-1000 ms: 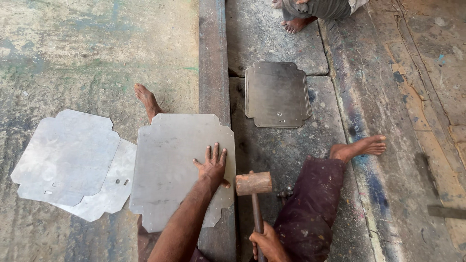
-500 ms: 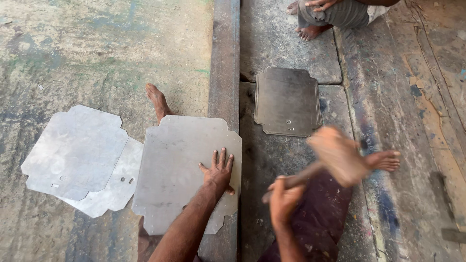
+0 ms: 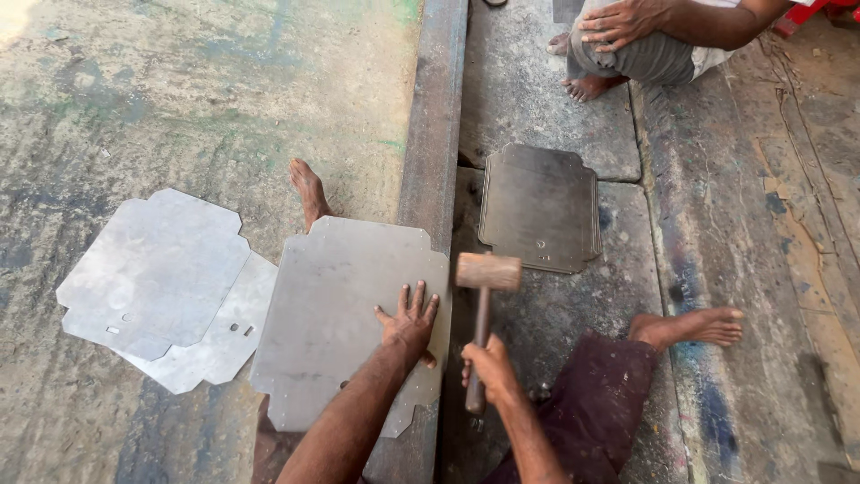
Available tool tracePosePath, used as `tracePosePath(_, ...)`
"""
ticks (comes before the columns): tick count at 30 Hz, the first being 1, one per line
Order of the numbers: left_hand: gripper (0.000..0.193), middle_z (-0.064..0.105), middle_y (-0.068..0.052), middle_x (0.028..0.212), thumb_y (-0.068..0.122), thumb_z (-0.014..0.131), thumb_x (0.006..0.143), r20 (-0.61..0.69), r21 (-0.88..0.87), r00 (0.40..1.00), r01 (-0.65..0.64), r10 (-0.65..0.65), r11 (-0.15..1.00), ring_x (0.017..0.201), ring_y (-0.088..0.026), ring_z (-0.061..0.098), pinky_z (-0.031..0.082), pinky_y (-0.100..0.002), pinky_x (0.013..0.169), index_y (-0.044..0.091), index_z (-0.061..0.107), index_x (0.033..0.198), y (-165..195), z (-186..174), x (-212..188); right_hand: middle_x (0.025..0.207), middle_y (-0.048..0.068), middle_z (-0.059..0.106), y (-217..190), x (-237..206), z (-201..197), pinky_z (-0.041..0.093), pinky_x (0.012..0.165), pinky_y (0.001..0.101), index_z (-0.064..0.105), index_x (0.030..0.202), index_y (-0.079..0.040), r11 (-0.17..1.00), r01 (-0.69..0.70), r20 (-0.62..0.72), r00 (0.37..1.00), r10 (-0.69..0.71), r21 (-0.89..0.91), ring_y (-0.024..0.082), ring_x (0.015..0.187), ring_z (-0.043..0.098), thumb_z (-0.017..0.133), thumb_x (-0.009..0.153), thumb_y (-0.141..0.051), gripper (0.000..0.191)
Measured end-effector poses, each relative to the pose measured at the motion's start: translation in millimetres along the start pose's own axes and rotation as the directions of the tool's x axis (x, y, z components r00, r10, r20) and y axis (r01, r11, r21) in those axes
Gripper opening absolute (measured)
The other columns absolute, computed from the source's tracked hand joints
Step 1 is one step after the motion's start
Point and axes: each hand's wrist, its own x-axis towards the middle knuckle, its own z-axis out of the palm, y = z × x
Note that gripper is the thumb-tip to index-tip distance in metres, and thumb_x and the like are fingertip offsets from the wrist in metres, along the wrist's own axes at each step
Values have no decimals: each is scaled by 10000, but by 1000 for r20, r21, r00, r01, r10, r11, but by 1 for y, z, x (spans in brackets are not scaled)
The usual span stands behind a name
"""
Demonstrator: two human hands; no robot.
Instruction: The person sits on the ground and repeatedly strikes a stack of metal sheets with a wooden mallet, holding the sheets in place with the left hand. The person occasionally adjusts the stack and continues hammering along the edges.
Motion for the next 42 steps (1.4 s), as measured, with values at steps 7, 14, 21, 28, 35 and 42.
tracePosePath(7, 1423, -177, -104, 1727, 537, 930, 684, 16, 32, 1000, -1, 1, 999, 1583, -392, -99, 246, -806, 1134, 206, -51, 1661, 3, -2, -1, 769, 134, 571, -25, -70, -106, 571, 497, 331, 523, 1064, 10, 724, 688, -522, 599, -607, -54, 189, 560, 595, 594, 927, -2, 155)
tracePosePath(14, 1421, -157, -131, 1729, 526, 933, 684, -7, 35, 1000, -5, 5, 999, 1577, -415, -83, 294, -807, 1103, 160, -31, 1662, 1, -2, 0, 702, 129, 585, 72, -41, -14, 550, 450, 351, 541, 1064, 1, 980, 197, -247, 952, -183, 35, 201, 491, 592, 619, 842, -20, 236)
tracePosePath(21, 1419, -196, -164, 1715, 530, 925, 692, 15, 38, 1000, -13, 13, 999, 1565, -442, -126, 308, -825, 1075, 144, -41, 1656, 7, 1, 6, 710, 38, 531, 55, -26, -81, 542, 497, 344, 490, 1025, -9, 802, 428, -576, 807, -132, 416, 149, 539, 544, 605, 880, -14, 185)
tracePosePath(28, 1426, -202, -162, 1717, 518, 931, 688, 11, 22, 1000, -8, 8, 1000, 1568, -438, -124, 306, -829, 1076, 138, -39, 1662, 3, -3, 1, 642, 66, 546, 29, -15, -38, 487, 451, 382, 568, 885, -80, 977, -39, 54, 998, 28, 211, 204, 485, 543, 677, 769, -42, 164)
tracePosePath(35, 1412, -241, -144, 1709, 543, 903, 723, 82, 51, 996, 20, -24, 999, 1566, -425, -154, 300, -796, 1109, 161, -90, 1652, 7, -9, 1, 703, 30, 551, 5, 13, -30, 531, 492, 322, 493, 953, -40, 829, 42, -88, 996, 9, 557, 152, 564, 561, 658, 835, -62, 204)
tracePosePath(42, 1407, -239, -159, 1706, 563, 887, 738, 93, 65, 996, 4, -10, 998, 1566, -434, -152, 296, -806, 1101, 137, -95, 1651, 3, -5, 2, 676, 78, 582, -14, -40, -102, 536, 437, 347, 553, 1019, -35, 966, 252, -156, 958, -242, 49, 188, 508, 584, 650, 822, -32, 220)
